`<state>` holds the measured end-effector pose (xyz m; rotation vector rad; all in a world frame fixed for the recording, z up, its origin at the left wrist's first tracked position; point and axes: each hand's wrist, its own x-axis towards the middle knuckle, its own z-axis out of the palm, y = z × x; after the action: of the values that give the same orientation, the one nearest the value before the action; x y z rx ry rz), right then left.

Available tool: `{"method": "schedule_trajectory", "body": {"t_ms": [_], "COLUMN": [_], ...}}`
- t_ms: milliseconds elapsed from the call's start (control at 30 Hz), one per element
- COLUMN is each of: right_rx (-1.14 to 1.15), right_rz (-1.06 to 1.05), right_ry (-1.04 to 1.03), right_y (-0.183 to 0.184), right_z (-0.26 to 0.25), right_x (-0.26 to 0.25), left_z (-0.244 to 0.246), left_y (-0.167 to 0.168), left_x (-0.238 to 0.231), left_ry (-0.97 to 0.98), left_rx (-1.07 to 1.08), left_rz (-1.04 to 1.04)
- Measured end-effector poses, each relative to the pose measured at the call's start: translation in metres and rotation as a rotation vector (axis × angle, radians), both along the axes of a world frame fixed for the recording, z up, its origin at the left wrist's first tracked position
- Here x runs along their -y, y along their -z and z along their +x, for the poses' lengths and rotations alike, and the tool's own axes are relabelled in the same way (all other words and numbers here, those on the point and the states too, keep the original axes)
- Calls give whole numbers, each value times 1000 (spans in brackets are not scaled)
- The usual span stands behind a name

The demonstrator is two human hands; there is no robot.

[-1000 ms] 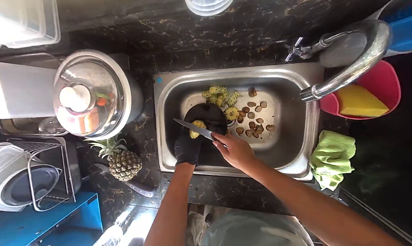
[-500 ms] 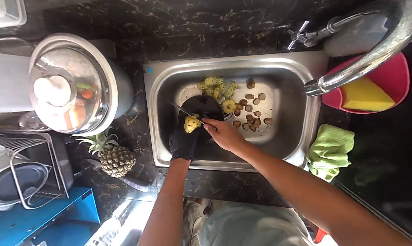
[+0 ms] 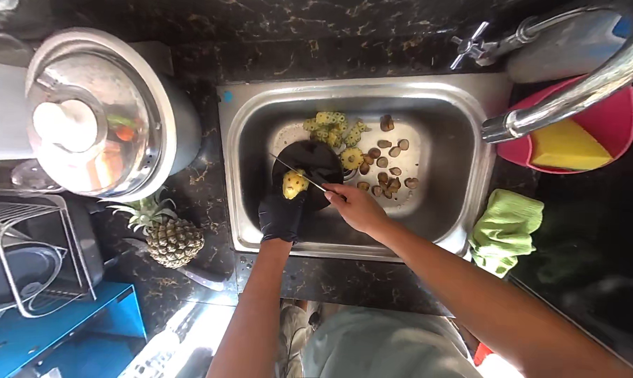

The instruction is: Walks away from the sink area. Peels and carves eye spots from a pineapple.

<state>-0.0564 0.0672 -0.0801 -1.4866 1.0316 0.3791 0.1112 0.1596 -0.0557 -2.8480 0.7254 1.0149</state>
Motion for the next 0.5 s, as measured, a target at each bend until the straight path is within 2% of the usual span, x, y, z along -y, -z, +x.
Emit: {"method": "schedule_trajectory", "body": {"t_ms": [133,267,367,500], "right_rx": [97,83,25,-36], "right_rz": [72,93,87,87], "right_ry": [79,58,-19,-49], "right_y": [31,32,32,25], "right_z": [18,-2,-28,-34], "right_x": [3,8,20,25], "left_z": [-1,-6,-4,-6], "left_y": [-3,-27,-3,5], "left_x": [1,20,2,-5], "left_ry": [1,-53,-30,-3], "left_rx": [1,-86,20,32], "left_rz": [3,47,-47,-80]}}
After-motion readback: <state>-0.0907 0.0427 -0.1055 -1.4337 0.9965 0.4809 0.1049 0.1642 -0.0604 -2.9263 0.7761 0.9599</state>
